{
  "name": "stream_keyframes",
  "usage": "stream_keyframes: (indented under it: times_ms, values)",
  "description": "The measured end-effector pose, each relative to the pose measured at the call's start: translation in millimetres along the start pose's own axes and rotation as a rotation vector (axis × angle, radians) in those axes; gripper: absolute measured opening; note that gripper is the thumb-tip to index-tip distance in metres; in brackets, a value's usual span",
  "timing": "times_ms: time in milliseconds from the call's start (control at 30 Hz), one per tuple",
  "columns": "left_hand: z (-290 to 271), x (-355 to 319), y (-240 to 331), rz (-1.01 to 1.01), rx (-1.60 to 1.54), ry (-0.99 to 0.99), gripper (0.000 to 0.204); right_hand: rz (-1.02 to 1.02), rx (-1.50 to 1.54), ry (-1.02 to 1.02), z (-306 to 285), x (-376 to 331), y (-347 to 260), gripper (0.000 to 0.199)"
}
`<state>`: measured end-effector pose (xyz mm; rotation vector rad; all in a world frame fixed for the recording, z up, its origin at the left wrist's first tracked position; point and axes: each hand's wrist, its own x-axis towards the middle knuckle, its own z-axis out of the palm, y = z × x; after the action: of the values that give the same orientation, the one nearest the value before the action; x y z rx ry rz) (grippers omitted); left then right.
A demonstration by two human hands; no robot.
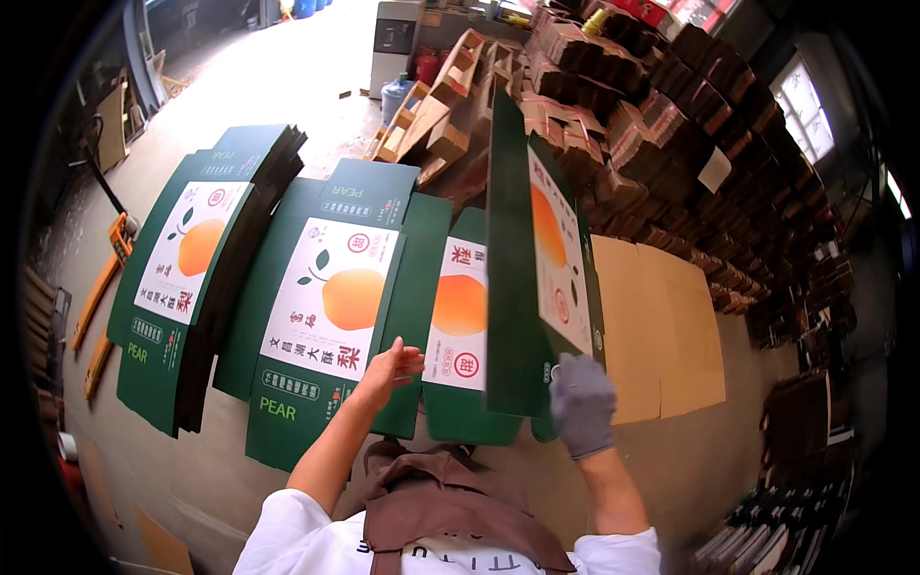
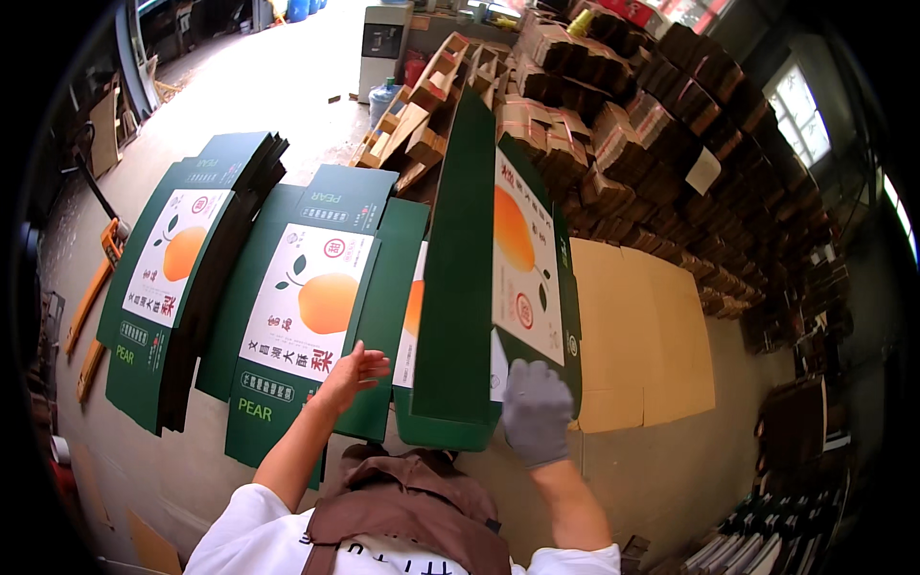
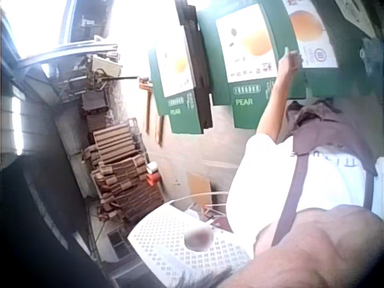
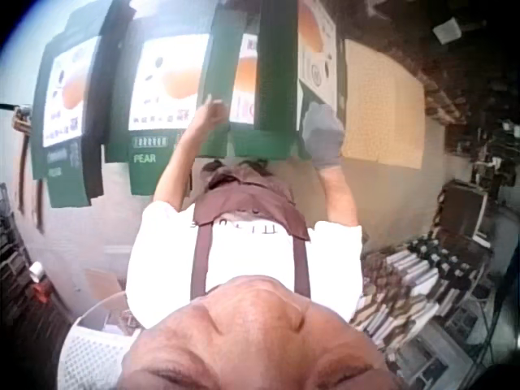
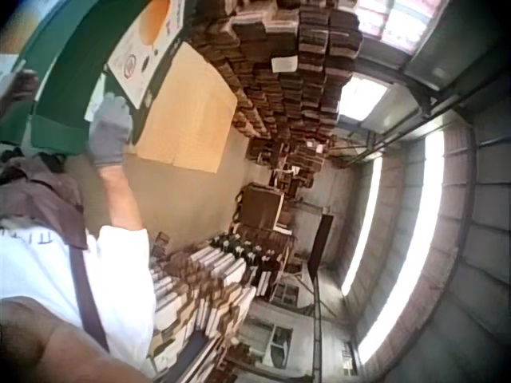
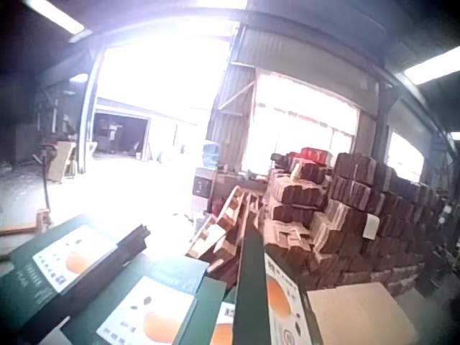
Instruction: The person puts on gloves and repeatedly folds flat green pear-branded cardboard sheets into box shapes, then stacks the assembled boxes on a table. The person handles the boxes one at a time, folding flaps and aligning edges.
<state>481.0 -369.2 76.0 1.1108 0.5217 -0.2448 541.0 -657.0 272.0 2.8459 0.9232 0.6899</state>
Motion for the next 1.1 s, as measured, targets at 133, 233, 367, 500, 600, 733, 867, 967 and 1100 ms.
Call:
stream_keyframes:
  times_ms: [133,233,367,500,600,733,867,967,1100]
  values:
    - [-25.0,-13.2,20.3,-0.071,-0.470,-0.230,0.077,0.036,0.066,-0.181,95.2,-23.9,-77.0,0.013]
    - [-36.3,-13.6,9.6,-0.147,-0.443,-0.040,0.055,0.011,0.135,-0.318,128.0,-38.7,-119.3,0.018]
    - [-43.5,-16.7,-17.3,-0.174,-0.170,0.197,0.030,-0.038,0.361,-0.735,129.2,-43.5,-134.6,0.034]
    - [-40.6,-30.9,-28.6,0.167,0.488,0.385,0.028,-0.284,0.645,-1.005,163.1,21.4,-94.0,0.045]
    - [-27.1,-42.1,-35.5,0.104,0.640,0.377,0.027,-0.230,0.691,-0.741,240.9,134.3,-71.6,0.035]
    - [-12.6,-50.4,-62.2,0.128,0.579,0.338,0.026,-0.691,0.439,-0.351,317.7,294.0,-88.9,0.045]
    - [-10.6,-62.5,-69.1,0.060,0.502,0.308,0.026,-0.873,0.097,-0.332,373.0,372.4,-138.4,0.057]
    - [-22.8,-64.1,-78.5,0.037,0.494,0.307,0.024,-1.043,-0.013,-0.356,404.4,384.3,-162.8,0.049]
    - [-47.2,-60.6,-86.1,0.002,0.445,0.341,0.019,-1.072,-0.041,-0.538,400.8,392.1,-165.0,0.019]
